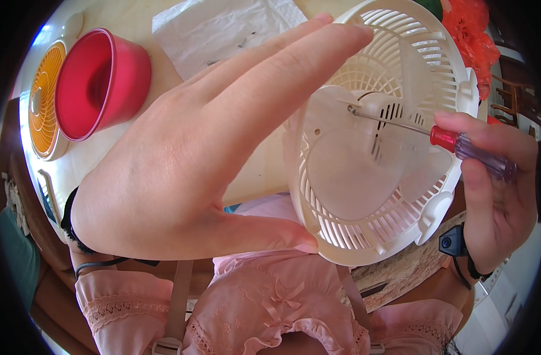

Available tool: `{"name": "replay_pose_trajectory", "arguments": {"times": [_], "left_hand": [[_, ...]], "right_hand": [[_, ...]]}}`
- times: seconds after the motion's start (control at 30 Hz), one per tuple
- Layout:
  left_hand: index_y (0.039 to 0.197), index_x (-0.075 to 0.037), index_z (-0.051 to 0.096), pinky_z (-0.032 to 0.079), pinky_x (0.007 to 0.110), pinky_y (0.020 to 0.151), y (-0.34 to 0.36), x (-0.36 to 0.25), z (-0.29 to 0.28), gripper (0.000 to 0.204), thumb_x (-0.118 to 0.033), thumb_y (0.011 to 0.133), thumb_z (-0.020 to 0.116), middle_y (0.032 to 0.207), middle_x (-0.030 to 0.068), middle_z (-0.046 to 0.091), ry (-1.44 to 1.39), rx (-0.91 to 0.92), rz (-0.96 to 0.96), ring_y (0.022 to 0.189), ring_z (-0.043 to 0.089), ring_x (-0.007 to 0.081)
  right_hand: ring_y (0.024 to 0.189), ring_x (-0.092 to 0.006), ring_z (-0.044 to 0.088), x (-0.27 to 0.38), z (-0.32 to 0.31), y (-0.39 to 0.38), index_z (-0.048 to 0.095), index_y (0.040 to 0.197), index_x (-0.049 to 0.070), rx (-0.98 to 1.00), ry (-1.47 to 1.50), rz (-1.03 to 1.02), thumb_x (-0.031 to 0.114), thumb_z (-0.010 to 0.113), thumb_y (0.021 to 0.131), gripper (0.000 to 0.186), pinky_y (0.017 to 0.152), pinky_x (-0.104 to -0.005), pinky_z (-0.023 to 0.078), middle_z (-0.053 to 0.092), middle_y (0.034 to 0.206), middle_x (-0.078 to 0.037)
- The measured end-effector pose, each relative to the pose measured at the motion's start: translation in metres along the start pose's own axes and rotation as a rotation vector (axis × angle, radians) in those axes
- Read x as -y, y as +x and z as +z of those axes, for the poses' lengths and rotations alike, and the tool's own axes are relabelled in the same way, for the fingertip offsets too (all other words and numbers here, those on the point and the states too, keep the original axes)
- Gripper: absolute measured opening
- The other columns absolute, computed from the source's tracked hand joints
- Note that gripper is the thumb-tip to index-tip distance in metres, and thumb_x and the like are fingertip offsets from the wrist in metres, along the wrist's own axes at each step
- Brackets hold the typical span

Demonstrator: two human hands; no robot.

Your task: Repairing a small plastic portable fan by removing and replacing screws using a screwdriver.

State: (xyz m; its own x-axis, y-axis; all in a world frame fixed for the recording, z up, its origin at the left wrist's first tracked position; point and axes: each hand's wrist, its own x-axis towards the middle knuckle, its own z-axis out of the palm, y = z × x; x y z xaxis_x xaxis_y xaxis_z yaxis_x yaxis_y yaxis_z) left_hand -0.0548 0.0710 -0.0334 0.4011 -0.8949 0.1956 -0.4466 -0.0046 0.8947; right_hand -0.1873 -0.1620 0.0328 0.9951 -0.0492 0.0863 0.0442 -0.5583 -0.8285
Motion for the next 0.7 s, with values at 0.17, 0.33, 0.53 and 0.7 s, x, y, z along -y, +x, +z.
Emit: {"name": "replay_pose_trajectory", "arguments": {"times": [0.17,0.33,0.53,0.7], "left_hand": [[0.134,0.003,0.048,0.041,0.039,0.099,-0.0022,0.0012,0.0012,0.089,-0.026,0.061,0.090,0.137,0.0170,0.048,0.007,-0.009,0.001,0.124,0.048,0.0305],[0.133,0.003,0.048,0.041,0.039,0.099,-0.0002,0.0012,0.0017,0.087,-0.025,0.062,0.089,0.136,0.0168,0.048,0.007,-0.012,0.007,0.123,0.048,0.0305],[0.132,0.003,0.049,0.041,0.039,0.099,-0.0004,0.0016,0.0013,0.084,-0.025,0.062,0.088,0.135,0.0165,0.049,0.010,-0.016,0.004,0.123,0.048,0.0305],[0.131,0.002,0.050,0.041,0.039,0.098,0.0007,0.0010,0.0023,0.082,-0.025,0.063,0.088,0.134,0.0163,0.049,0.010,-0.017,0.005,0.122,0.048,0.0305]], "right_hand": [[0.100,-0.0280,0.065,0.0018,0.0001,-0.0009,0.053,0.110,-0.005,-0.086,-0.116,-0.018,-0.004,0.052,0.090,0.020,0.094,-0.0348,0.048,0.065,0.107,-0.029],[0.097,-0.0252,0.065,-0.0005,-0.0026,-0.0017,0.053,0.111,-0.005,-0.125,-0.180,-0.030,-0.002,0.054,0.091,0.021,0.091,-0.0320,0.049,0.066,0.106,-0.028],[0.096,-0.0246,0.066,-0.0001,0.0014,0.0004,0.053,0.112,-0.005,-0.123,-0.169,-0.053,-0.002,0.054,0.091,0.021,0.090,-0.0315,0.049,0.066,0.106,-0.027],[0.096,-0.0245,0.066,0.0032,0.0016,0.0003,0.053,0.113,-0.005,-0.125,-0.254,0.006,-0.002,0.054,0.091,0.022,0.090,-0.0312,0.049,0.066,0.106,-0.026]]}}
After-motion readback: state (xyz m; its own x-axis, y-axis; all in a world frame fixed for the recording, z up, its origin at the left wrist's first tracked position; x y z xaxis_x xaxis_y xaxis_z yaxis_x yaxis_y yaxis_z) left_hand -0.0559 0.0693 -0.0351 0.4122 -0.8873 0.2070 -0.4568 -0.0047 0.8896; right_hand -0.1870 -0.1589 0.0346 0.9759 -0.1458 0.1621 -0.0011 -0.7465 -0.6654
